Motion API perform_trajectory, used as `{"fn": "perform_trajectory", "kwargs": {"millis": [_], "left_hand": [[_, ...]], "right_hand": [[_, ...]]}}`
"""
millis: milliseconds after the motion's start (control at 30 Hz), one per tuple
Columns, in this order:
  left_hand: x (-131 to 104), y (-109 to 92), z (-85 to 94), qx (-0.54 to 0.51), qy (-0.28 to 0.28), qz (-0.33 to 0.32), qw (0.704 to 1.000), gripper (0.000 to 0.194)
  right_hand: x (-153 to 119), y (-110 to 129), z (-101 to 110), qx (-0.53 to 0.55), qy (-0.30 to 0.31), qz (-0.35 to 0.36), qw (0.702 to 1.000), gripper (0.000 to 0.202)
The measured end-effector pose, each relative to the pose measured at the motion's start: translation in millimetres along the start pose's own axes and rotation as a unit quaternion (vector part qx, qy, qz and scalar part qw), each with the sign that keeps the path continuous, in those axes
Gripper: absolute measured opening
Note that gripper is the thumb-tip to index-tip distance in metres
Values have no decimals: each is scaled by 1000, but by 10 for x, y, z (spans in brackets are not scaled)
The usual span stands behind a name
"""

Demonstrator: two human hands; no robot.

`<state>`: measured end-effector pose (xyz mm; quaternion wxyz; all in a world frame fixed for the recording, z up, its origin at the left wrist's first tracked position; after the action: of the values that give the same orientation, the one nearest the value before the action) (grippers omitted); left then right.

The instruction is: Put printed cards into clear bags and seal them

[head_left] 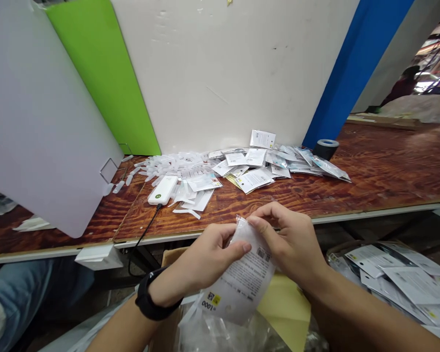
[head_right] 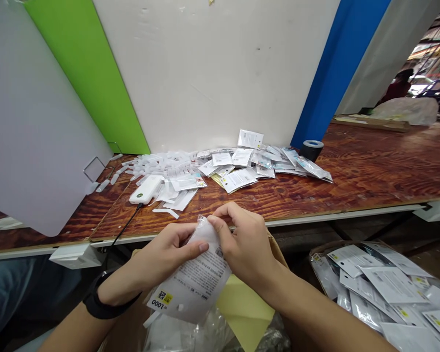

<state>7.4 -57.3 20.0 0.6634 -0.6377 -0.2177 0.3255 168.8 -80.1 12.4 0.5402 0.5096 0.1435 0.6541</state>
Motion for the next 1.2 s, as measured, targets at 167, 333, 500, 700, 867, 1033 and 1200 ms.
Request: {"fn": "perform_trajectory", "kwargs": {"millis": [167, 333, 500, 700, 867, 1033, 1200], "left_hand": [[-32, 10, -22, -5, -3, -17, 1000, 23], [-61, -4, 15, -22, -2, -20, 1000, 26], [-83, 38, 86, -97, -58, -8, 994, 26], [-60, 30, 71, -159, -101, -55, 981, 26], [-49, 38, 42, -181, -125, -71, 973, 26], [-43, 47, 34, -188, -149, -92, 966, 28], [-47, 47, 30, -202, -140, -90, 965, 27]], "right_hand": [[95, -70, 30, 181, 5, -104, 978, 20], [248, -189, 132, 354, 85, -198, 910, 23], [249, -275, 268, 332, -141, -73, 930, 20], [26, -60, 235, 27, -31, 128, 991, 11], [-3, -40, 199, 11, 34, 130, 991, 13], [-6, -58, 176, 104, -17, 79, 991, 28], [46, -72, 140, 383, 116, -171, 900, 48]]}}
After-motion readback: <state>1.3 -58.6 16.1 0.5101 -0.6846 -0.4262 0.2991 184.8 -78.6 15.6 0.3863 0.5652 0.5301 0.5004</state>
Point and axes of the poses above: each hand's wrist, its own x-axis towards the middle knuckle, its own z-axis out of the back of the hand, y = z × x, the point moved 1 cm from there along x, towards the middle knuckle
